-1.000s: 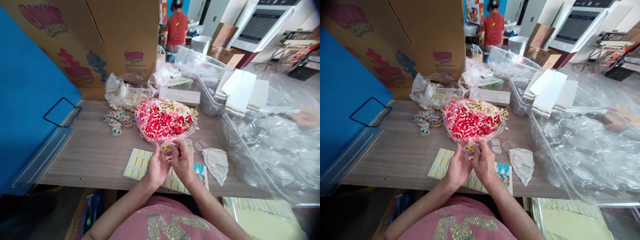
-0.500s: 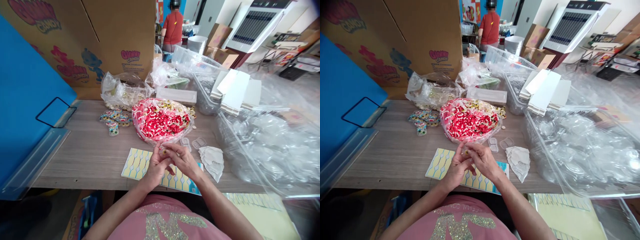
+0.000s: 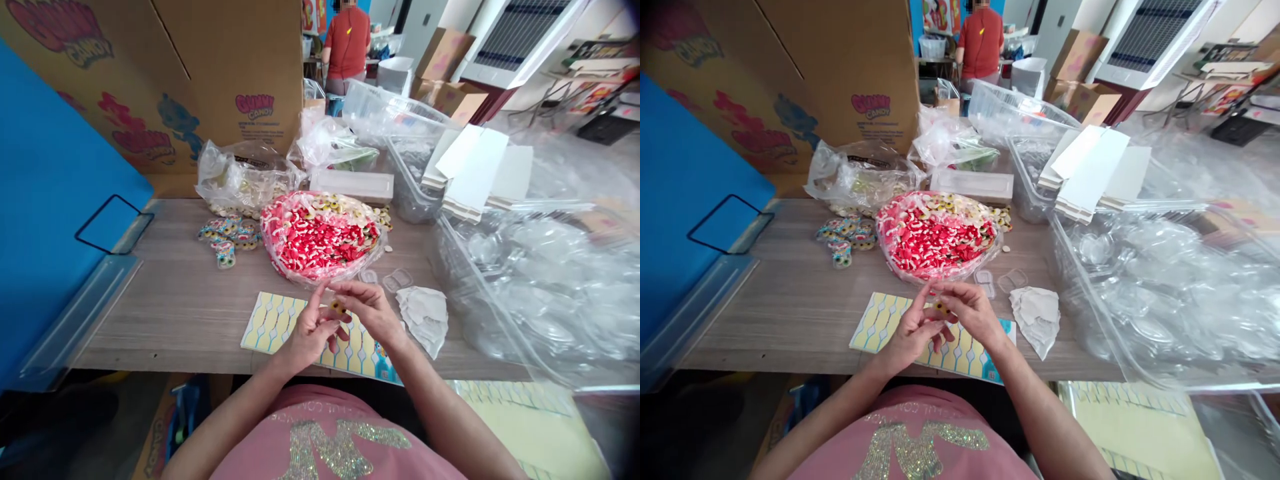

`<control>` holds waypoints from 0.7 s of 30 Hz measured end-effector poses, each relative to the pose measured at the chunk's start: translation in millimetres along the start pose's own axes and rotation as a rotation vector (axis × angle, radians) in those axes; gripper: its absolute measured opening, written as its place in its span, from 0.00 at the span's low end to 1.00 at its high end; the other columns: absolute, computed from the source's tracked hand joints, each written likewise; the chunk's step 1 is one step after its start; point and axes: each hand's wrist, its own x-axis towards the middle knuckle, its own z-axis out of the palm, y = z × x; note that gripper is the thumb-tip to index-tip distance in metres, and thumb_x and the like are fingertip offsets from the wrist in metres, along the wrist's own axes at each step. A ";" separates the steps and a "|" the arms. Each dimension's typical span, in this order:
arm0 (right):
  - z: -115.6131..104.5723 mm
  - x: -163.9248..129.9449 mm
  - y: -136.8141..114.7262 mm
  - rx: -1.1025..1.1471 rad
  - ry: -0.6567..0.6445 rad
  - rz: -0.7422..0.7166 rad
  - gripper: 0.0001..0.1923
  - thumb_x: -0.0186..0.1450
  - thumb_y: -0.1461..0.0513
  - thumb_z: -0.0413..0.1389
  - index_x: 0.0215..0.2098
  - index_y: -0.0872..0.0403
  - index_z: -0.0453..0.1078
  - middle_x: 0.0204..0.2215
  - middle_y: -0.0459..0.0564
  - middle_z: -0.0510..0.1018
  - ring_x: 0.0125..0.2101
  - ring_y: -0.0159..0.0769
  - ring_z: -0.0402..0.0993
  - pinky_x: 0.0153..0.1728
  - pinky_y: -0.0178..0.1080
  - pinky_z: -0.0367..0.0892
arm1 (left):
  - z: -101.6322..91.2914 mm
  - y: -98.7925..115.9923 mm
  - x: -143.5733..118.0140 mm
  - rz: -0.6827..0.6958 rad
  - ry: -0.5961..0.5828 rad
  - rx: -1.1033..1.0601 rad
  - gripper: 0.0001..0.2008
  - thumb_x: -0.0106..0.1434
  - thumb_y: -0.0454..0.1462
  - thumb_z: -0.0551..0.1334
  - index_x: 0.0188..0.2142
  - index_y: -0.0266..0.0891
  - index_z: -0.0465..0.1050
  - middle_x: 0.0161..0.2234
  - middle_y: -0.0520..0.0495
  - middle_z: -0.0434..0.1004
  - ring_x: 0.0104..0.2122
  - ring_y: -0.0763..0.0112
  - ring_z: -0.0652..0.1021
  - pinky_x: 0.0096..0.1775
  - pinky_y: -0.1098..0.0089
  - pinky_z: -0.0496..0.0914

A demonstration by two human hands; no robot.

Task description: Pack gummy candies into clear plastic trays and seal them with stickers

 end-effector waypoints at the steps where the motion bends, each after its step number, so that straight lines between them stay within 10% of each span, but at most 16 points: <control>1: -1.1 -0.9 0.2 -0.015 0.034 -0.009 0.09 0.59 0.58 0.65 0.38 0.49 0.81 0.25 0.44 0.80 0.23 0.27 0.70 0.24 0.32 0.66 | 1.0 -0.8 -0.3 -0.015 -0.009 -0.004 0.47 0.60 0.39 0.68 0.71 0.47 0.41 0.38 0.44 0.80 0.29 0.65 0.81 0.23 0.73 0.70; 8: -18.0 -36.7 24.0 -0.181 0.119 -0.013 0.11 0.60 0.54 0.63 0.35 0.52 0.80 0.27 0.46 0.81 0.26 0.31 0.74 0.30 0.35 0.71 | -0.1 -7.7 -5.1 -0.207 -0.086 0.131 0.21 0.60 0.46 0.67 0.48 0.35 0.72 0.35 0.42 0.79 0.26 0.66 0.80 0.22 0.71 0.72; 15: -80.2 -76.2 23.3 -0.971 0.274 -0.096 0.13 0.60 0.63 0.61 0.44 0.54 0.78 0.36 0.51 0.76 0.28 0.31 0.69 0.32 0.36 0.68 | 8.8 -19.2 -3.2 -0.202 -0.121 0.326 0.16 0.61 0.46 0.63 0.36 0.34 0.72 0.34 0.41 0.79 0.22 0.70 0.77 0.18 0.73 0.70; 21: -82.9 -73.9 32.3 -1.269 0.221 0.009 0.10 0.63 0.67 0.55 0.41 0.54 0.76 0.41 0.53 0.74 0.39 0.36 0.73 0.43 0.37 0.69 | 24.3 -24.6 9.6 -0.111 -0.183 0.458 0.12 0.63 0.43 0.60 0.35 0.35 0.72 0.30 0.43 0.79 0.20 0.73 0.76 0.19 0.74 0.68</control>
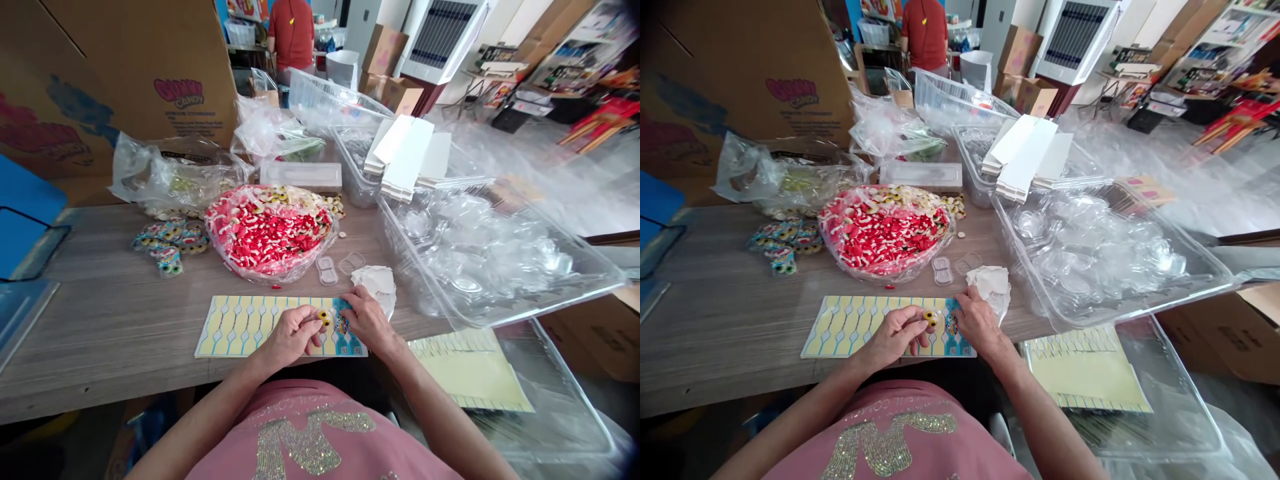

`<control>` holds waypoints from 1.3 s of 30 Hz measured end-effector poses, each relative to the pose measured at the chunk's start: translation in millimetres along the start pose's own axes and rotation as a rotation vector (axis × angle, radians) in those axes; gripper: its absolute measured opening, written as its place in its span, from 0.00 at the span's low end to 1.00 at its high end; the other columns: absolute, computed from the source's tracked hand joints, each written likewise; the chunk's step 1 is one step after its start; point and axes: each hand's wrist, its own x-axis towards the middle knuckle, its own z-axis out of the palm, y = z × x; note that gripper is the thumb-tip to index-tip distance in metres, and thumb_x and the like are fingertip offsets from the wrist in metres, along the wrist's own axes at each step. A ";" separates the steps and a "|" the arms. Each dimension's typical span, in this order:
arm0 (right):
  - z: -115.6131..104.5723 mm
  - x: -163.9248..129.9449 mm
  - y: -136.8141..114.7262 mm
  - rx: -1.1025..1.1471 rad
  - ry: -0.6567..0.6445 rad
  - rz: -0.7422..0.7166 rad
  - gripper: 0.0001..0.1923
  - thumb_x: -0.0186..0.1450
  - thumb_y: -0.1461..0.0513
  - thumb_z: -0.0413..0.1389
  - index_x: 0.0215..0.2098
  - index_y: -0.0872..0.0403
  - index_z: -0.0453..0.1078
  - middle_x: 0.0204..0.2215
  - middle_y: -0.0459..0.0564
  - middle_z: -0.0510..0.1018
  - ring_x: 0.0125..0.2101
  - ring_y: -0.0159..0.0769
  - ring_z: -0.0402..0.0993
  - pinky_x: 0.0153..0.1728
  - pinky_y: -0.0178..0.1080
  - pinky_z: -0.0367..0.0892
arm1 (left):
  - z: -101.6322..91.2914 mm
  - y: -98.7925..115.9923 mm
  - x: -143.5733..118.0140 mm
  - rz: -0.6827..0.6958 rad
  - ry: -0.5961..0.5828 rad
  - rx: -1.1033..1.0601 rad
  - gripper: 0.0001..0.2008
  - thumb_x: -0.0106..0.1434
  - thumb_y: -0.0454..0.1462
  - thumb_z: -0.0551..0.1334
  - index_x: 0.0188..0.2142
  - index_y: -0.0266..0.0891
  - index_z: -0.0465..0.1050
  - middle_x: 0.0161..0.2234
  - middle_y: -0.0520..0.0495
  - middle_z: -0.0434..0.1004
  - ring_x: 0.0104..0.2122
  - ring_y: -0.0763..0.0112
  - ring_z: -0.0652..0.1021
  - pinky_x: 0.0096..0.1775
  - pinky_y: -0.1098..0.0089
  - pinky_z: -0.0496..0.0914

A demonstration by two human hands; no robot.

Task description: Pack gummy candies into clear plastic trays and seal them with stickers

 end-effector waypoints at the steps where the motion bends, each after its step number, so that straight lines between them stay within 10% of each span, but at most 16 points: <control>1: 3.5 -0.2 0.1 -0.004 0.027 0.006 0.10 0.63 0.67 0.55 0.41 0.55 0.76 0.40 0.53 0.74 0.38 0.36 0.73 0.42 0.37 0.69 | 1.0 0.2 3.5 0.004 0.006 0.023 0.11 0.63 0.43 0.60 0.34 0.36 0.72 0.28 0.45 0.78 0.19 0.74 0.74 0.19 0.74 0.68; 16: 30.6 -8.6 10.0 -0.069 0.282 -0.099 0.16 0.69 0.63 0.51 0.52 0.56 0.73 0.42 0.57 0.78 0.38 0.41 0.76 0.38 0.39 0.73 | 0.4 -18.4 30.0 0.011 0.186 -0.098 0.17 0.63 0.46 0.61 0.44 0.34 0.73 0.30 0.43 0.80 0.24 0.68 0.80 0.21 0.74 0.71; 39: 38.1 0.4 -6.5 -0.045 0.397 0.001 0.15 0.67 0.64 0.50 0.28 0.53 0.78 0.32 0.52 0.77 0.32 0.36 0.72 0.32 0.35 0.65 | 17.1 -14.6 37.9 0.027 0.251 -0.223 0.18 0.59 0.48 0.65 0.40 0.36 0.74 0.34 0.45 0.79 0.29 0.66 0.81 0.23 0.72 0.74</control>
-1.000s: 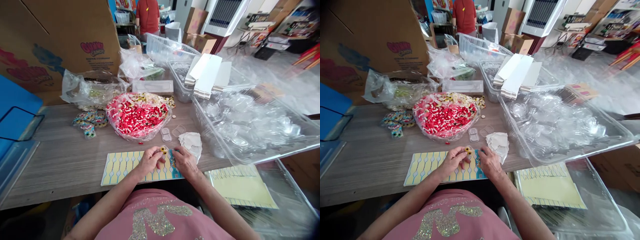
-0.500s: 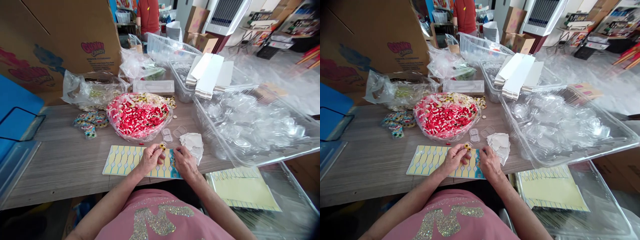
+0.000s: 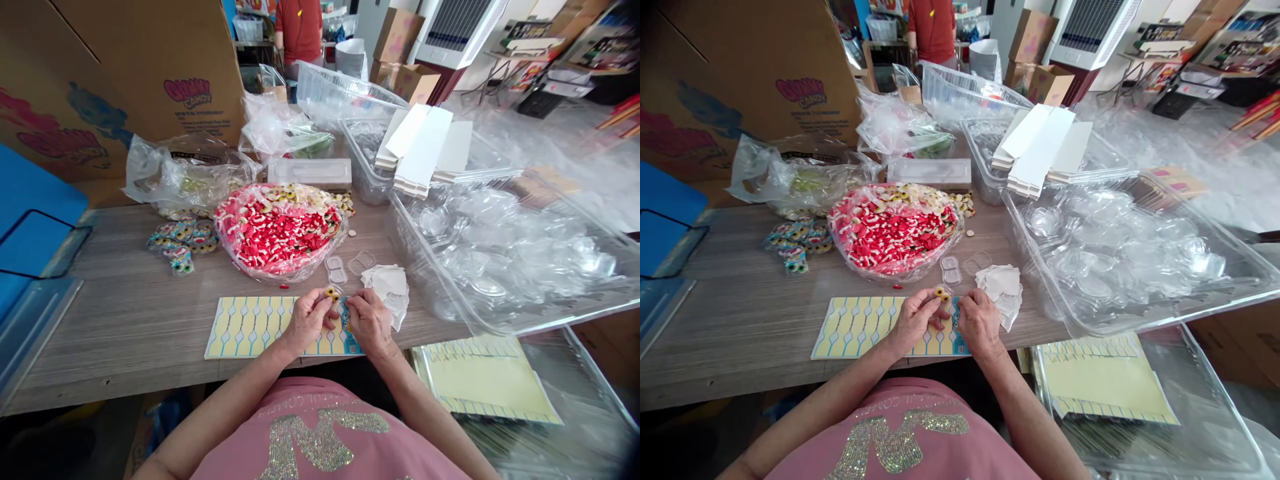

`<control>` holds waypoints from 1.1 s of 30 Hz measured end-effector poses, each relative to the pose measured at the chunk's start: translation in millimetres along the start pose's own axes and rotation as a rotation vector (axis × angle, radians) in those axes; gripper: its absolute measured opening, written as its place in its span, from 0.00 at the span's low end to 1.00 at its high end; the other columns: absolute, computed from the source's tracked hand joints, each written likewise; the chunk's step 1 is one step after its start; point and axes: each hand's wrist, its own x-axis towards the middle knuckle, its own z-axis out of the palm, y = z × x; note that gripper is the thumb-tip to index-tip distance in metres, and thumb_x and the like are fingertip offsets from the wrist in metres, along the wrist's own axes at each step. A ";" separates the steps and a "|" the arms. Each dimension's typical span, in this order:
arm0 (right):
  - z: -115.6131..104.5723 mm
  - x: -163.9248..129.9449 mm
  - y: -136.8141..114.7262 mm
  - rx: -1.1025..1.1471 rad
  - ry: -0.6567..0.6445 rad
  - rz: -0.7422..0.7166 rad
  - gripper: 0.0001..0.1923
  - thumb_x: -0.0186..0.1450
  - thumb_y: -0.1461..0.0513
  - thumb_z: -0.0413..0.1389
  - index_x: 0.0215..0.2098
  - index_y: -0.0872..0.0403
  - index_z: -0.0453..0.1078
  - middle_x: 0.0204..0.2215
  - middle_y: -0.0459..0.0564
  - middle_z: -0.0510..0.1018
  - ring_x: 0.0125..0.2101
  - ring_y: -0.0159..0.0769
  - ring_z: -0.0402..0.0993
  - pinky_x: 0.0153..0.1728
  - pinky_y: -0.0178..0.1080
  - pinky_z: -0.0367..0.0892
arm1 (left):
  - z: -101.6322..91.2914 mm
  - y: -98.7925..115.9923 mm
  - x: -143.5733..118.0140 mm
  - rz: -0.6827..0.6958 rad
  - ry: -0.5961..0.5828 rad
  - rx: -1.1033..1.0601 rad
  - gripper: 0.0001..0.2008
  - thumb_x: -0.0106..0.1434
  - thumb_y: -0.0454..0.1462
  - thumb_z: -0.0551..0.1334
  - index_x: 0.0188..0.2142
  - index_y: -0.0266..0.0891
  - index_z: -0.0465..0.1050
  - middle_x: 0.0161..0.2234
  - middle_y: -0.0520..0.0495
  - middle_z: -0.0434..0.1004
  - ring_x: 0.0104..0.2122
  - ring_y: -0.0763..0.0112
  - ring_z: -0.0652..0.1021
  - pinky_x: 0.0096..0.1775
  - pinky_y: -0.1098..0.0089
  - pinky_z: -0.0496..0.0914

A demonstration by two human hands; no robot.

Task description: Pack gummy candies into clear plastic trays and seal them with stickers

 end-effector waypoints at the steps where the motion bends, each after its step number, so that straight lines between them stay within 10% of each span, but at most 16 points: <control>1: 0.0 -0.1 -0.4 0.001 0.001 0.008 0.15 0.68 0.64 0.50 0.29 0.53 0.77 0.32 0.53 0.77 0.32 0.36 0.72 0.32 0.36 0.65 | 0.2 -0.7 0.2 0.010 0.011 -0.005 0.18 0.60 0.48 0.65 0.40 0.36 0.74 0.35 0.45 0.79 0.29 0.66 0.81 0.24 0.72 0.75; 15: -12.1 24.5 -15.3 -0.205 -0.314 0.144 0.09 0.68 0.65 0.49 0.34 0.55 0.71 0.40 0.56 0.73 0.30 0.35 0.69 0.28 0.37 0.60 | -1.2 -8.8 5.2 0.071 0.029 0.006 0.16 0.62 0.46 0.64 0.42 0.37 0.74 0.35 0.46 0.79 0.28 0.68 0.80 0.27 0.70 0.77; 20: -22.5 -5.6 -6.8 0.300 -0.206 -0.087 0.07 0.68 0.65 0.48 0.33 0.53 0.66 0.43 0.55 0.70 0.42 0.39 0.70 0.45 0.42 0.67 | -1.0 -12.1 5.5 0.084 0.052 -0.013 0.16 0.63 0.46 0.63 0.43 0.36 0.73 0.37 0.45 0.79 0.31 0.68 0.81 0.27 0.72 0.76; 26: -29.6 -15.5 10.0 0.681 -0.031 0.121 0.08 0.70 0.60 0.51 0.31 0.50 0.64 0.45 0.52 0.69 0.50 0.42 0.67 0.50 0.46 0.64 | -1.4 -5.1 -0.2 0.002 -0.104 -0.206 0.21 0.58 0.48 0.68 0.44 0.35 0.72 0.44 0.38 0.80 0.44 0.51 0.82 0.23 0.72 0.75; 33: -27.3 -13.6 17.2 0.790 -0.086 0.160 0.07 0.69 0.56 0.53 0.35 0.49 0.68 0.47 0.52 0.71 0.50 0.43 0.68 0.50 0.47 0.66 | 2.7 -3.6 -3.5 -0.030 -0.159 -0.221 0.22 0.58 0.47 0.69 0.44 0.34 0.72 0.42 0.38 0.81 0.40 0.55 0.83 0.31 0.67 0.79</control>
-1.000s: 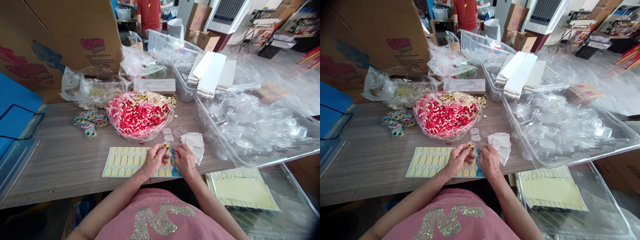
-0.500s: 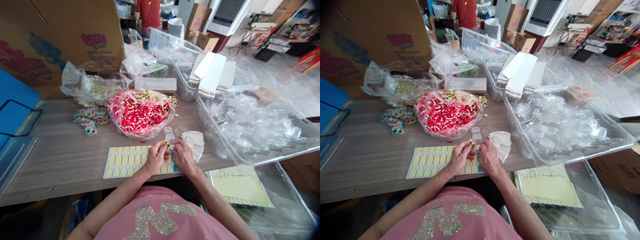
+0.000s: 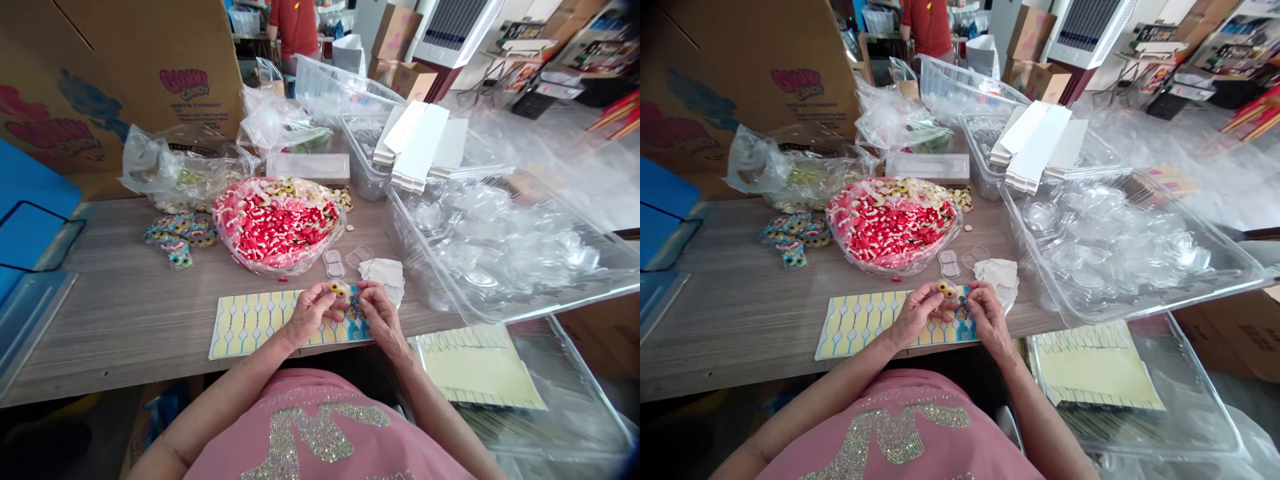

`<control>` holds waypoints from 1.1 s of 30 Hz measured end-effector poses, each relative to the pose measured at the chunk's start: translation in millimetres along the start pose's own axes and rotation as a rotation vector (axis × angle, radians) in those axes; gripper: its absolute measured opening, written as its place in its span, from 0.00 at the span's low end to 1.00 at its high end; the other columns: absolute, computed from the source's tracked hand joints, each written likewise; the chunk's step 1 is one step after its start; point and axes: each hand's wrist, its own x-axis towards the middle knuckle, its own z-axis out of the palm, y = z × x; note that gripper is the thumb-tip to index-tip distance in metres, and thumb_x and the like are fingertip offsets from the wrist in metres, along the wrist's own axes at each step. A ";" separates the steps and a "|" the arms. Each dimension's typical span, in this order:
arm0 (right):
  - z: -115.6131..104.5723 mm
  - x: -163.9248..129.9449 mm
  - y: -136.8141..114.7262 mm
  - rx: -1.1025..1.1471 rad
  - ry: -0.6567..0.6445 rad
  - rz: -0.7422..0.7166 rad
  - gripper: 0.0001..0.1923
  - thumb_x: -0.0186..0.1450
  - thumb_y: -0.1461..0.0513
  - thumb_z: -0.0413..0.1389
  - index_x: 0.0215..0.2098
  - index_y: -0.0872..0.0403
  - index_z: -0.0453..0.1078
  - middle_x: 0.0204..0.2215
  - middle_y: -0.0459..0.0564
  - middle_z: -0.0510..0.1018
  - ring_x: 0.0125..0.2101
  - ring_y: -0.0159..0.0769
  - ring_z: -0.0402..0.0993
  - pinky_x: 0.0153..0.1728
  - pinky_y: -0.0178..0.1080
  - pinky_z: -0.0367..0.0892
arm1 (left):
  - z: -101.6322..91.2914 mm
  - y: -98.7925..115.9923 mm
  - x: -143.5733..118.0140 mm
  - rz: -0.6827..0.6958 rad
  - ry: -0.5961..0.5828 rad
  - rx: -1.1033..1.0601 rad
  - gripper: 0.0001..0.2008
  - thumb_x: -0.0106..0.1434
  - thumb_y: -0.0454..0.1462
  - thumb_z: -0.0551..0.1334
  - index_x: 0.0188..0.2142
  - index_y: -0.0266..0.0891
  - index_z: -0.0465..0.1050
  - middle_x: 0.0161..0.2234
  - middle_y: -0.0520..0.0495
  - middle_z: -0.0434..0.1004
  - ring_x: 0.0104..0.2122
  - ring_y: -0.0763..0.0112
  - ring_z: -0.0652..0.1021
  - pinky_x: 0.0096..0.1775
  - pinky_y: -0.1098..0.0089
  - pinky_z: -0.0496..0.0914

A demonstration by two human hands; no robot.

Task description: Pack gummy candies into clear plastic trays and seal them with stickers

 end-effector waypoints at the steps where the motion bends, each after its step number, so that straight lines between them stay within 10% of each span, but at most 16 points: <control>1: -3.0 -1.4 0.8 0.043 -0.020 0.026 0.06 0.69 0.56 0.53 0.40 0.48 0.69 0.47 0.52 0.71 0.49 0.43 0.69 0.49 0.46 0.67 | 0.1 -0.3 0.2 0.000 0.004 0.003 0.22 0.58 0.47 0.69 0.44 0.34 0.72 0.42 0.38 0.81 0.40 0.55 0.83 0.31 0.66 0.79; 5: -16.1 -3.5 4.2 0.146 -0.142 0.077 0.17 0.65 0.59 0.56 0.52 0.46 0.67 0.54 0.54 0.69 0.41 0.37 0.74 0.42 0.44 0.73 | -0.3 -1.2 1.4 -0.002 0.005 0.043 0.23 0.57 0.48 0.69 0.43 0.34 0.72 0.41 0.39 0.80 0.38 0.57 0.83 0.31 0.67 0.79; 11: -9.7 4.9 6.7 -0.274 -0.180 -0.066 0.05 0.60 0.65 0.60 0.35 0.51 0.76 0.56 0.56 0.66 0.53 0.46 0.69 0.50 0.49 0.70 | -0.4 -0.1 2.0 -0.018 -0.003 0.052 0.22 0.57 0.48 0.69 0.43 0.34 0.72 0.40 0.41 0.80 0.37 0.58 0.83 0.30 0.68 0.79; 17: -7.8 -2.6 5.6 -0.123 -0.138 -0.047 0.05 0.62 0.65 0.58 0.28 0.52 0.74 0.49 0.54 0.72 0.47 0.42 0.73 0.50 0.49 0.68 | 0.2 2.5 3.6 -0.019 0.039 0.010 0.22 0.58 0.48 0.68 0.43 0.34 0.71 0.37 0.41 0.80 0.35 0.60 0.83 0.28 0.69 0.77; 24: -32.1 12.6 -35.7 0.572 0.441 0.072 0.08 0.57 0.60 0.65 0.35 0.49 0.74 0.44 0.47 0.77 0.36 0.32 0.75 0.35 0.36 0.71 | -2.3 -3.0 7.1 -0.005 0.028 -0.003 0.22 0.54 0.48 0.69 0.40 0.35 0.70 0.33 0.45 0.77 0.27 0.66 0.81 0.20 0.74 0.70; 27: -12.2 32.7 -57.7 0.375 0.583 -0.006 0.08 0.61 0.59 0.63 0.39 0.50 0.73 0.40 0.47 0.78 0.32 0.30 0.74 0.29 0.33 0.69 | 6.6 4.3 3.1 -0.013 -0.021 0.060 0.20 0.55 0.48 0.68 0.38 0.35 0.70 0.32 0.46 0.77 0.24 0.69 0.80 0.17 0.77 0.62; 33: 47.2 62.5 -68.9 -0.252 0.403 -0.242 0.06 0.68 0.59 0.52 0.40 0.51 0.70 0.32 0.46 0.76 0.29 0.33 0.72 0.33 0.37 0.68 | 21.8 51.6 -14.3 0.156 -0.134 0.328 0.09 0.61 0.40 0.63 0.33 0.35 0.71 0.21 0.52 0.73 0.19 0.76 0.75 0.20 0.77 0.63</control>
